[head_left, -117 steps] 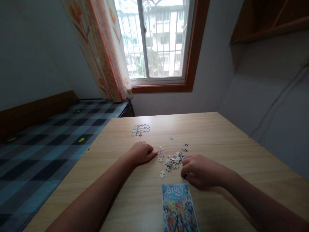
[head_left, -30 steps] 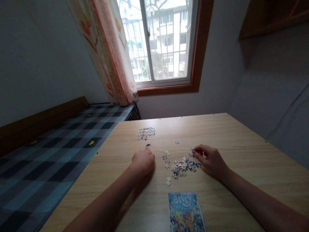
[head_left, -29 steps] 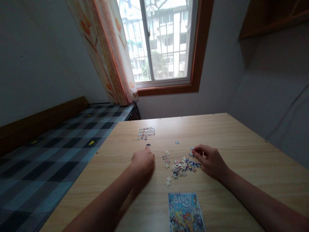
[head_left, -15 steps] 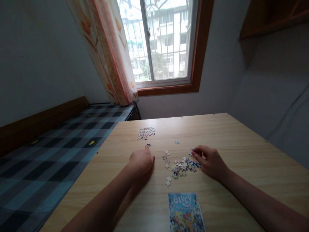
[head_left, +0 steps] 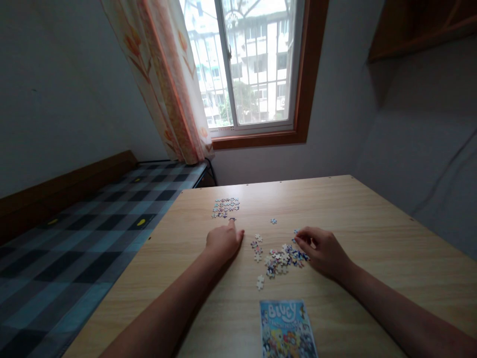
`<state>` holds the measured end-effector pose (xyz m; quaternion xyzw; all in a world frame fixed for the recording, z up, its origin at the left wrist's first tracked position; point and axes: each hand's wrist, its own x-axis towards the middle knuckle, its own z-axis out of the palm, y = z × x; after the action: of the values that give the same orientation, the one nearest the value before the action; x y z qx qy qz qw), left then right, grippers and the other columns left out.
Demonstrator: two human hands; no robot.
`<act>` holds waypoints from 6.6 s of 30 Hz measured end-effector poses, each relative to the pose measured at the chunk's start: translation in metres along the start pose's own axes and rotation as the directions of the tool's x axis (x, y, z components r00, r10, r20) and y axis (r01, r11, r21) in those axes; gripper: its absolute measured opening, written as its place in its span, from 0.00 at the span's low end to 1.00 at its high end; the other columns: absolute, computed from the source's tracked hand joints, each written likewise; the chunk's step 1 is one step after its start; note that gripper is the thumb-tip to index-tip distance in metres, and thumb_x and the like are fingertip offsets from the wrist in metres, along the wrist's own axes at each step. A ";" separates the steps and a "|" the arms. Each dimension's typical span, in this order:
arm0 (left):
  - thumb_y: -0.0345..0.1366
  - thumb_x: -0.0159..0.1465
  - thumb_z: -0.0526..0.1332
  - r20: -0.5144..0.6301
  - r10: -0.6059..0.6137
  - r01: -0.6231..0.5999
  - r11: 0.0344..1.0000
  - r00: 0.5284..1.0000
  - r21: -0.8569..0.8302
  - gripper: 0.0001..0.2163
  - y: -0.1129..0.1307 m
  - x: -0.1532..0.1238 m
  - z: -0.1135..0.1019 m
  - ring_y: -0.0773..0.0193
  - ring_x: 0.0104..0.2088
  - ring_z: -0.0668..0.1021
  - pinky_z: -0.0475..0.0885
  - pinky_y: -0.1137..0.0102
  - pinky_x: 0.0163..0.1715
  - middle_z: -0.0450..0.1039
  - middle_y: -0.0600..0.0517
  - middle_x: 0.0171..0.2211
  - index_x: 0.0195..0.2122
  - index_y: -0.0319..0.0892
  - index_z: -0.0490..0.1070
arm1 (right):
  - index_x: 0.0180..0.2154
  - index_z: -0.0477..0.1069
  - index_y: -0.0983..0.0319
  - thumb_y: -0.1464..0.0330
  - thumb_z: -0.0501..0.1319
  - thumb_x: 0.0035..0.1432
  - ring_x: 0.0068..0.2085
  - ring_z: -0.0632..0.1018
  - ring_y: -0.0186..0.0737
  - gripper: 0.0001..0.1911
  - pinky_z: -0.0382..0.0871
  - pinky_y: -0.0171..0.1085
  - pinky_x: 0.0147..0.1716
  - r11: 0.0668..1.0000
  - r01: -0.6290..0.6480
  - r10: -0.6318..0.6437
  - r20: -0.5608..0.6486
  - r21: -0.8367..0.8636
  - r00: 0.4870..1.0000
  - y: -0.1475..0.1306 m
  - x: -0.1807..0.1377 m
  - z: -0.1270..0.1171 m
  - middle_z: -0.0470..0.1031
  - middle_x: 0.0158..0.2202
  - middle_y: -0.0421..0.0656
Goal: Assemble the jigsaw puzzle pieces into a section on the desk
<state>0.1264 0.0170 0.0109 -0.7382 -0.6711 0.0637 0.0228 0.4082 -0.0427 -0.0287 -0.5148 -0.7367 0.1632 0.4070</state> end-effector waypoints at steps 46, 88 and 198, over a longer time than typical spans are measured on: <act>0.50 0.71 0.45 -0.158 -0.045 0.035 0.997 0.986 -0.066 0.26 -0.004 0.023 0.017 0.51 0.49 0.76 0.71 0.63 0.45 0.73 0.39 0.52 0.61 0.40 0.64 | 0.32 0.74 0.61 0.63 0.58 0.64 0.26 0.71 0.35 0.11 0.63 0.34 0.28 1.000 0.027 -0.026 -0.020 0.013 0.999 -0.001 -0.001 0.003 0.74 0.25 0.41; 0.49 0.63 0.58 -0.257 0.559 -0.612 0.758 0.788 -0.226 0.21 -0.009 0.009 0.020 0.68 0.22 0.62 0.49 0.70 0.25 0.62 0.55 0.18 0.18 0.41 0.59 | 0.37 0.77 0.56 0.68 0.63 0.60 0.58 0.69 0.48 0.04 0.61 0.51 0.58 0.909 0.380 -0.361 0.135 -0.172 0.923 -0.007 -0.002 -0.002 0.76 0.50 0.44; 0.37 0.57 0.61 -0.112 0.379 -0.324 0.561 0.919 -0.762 0.09 -0.015 0.022 0.014 0.62 0.32 0.78 0.70 0.69 0.36 0.80 0.50 0.30 0.34 0.40 0.80 | 0.38 0.78 0.58 0.71 0.61 0.62 0.64 0.66 0.49 0.07 0.63 0.55 0.60 0.883 0.424 -0.409 0.113 -0.201 0.905 -0.007 -0.003 -0.003 0.73 0.56 0.45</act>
<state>0.1119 0.0397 -0.0022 -0.7930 -0.4732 -0.2002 -0.3274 0.4060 -0.0487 -0.0234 -0.3806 -0.8569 0.0062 0.3475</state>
